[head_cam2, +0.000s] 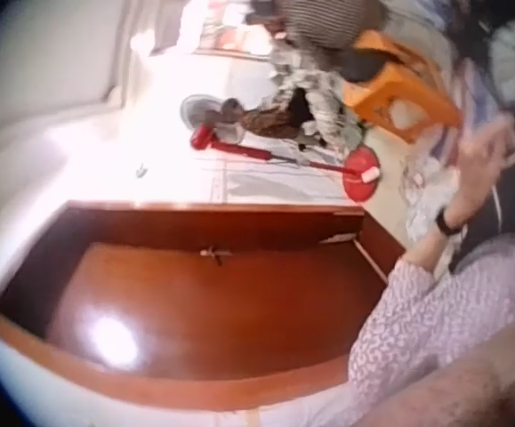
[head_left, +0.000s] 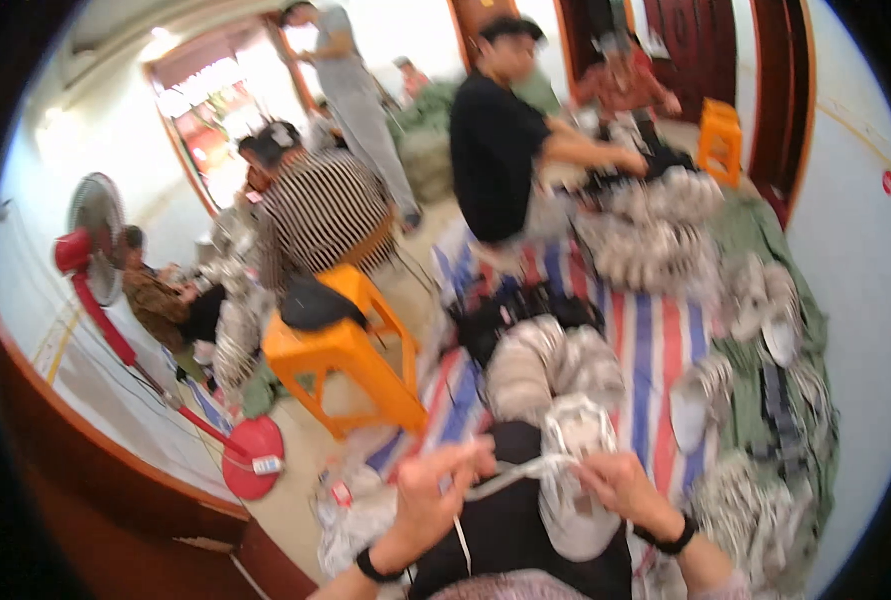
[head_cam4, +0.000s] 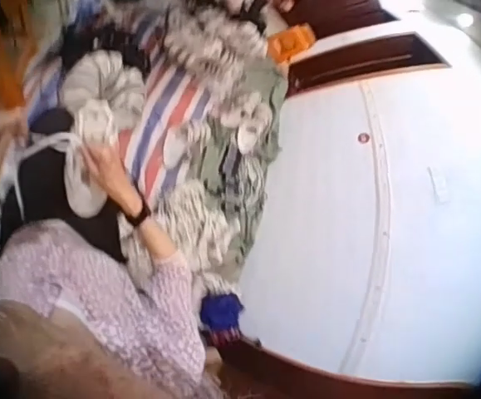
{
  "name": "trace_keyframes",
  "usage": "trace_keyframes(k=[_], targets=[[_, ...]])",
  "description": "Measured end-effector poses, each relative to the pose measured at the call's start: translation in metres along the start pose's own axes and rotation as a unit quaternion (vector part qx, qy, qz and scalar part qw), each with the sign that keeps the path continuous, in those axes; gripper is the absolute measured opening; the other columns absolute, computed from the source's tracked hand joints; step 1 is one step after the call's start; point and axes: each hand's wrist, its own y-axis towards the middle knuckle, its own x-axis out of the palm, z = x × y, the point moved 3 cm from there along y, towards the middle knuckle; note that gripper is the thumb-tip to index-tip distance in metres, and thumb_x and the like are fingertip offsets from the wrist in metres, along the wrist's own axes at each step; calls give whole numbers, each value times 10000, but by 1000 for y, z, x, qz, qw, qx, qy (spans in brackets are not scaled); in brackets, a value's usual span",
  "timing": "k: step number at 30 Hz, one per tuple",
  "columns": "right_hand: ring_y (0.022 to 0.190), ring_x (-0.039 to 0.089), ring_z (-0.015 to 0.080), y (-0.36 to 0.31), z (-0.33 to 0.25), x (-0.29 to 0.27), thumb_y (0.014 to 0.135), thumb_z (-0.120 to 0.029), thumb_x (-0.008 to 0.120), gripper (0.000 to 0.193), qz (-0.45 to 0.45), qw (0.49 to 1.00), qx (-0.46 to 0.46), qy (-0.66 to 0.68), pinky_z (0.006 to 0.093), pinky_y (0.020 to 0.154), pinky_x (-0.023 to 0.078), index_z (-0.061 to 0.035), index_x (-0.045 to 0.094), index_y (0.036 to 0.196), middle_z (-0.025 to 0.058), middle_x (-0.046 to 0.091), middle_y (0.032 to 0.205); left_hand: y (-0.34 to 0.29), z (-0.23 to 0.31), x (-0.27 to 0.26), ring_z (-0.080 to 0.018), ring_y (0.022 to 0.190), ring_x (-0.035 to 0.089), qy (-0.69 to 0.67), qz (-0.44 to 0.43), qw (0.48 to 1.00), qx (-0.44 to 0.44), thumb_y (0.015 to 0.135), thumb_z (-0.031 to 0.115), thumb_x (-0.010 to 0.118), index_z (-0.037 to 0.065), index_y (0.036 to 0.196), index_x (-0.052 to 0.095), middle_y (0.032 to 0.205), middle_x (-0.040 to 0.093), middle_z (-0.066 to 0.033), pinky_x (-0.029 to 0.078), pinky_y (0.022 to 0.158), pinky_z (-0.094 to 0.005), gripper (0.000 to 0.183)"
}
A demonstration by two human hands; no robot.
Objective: The recorder is seen lacing up white shoes in a workshop setting.
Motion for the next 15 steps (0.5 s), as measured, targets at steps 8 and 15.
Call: trace_keyframes(k=[8,15], targets=[[686,563,360,-28,-20,8,812,8,661,93,74,991,-115,-2,442,606,431,21,585,865,156,509,709,24,-39,89,-155,805,708,-181,-155,950,-201,1011,63,515,-48,1172,533,887,711,-120,565,712,-251,197],[703,578,322,-41,-21,20,801,6,667,106,68,990,-126,2,416,643,442,1,580,863,123,517,735,15,-42,126,-123,649,696,-150,-165,946,-235,979,81,583,-71,890,612,701,693,-96,546,569,-237,179]])
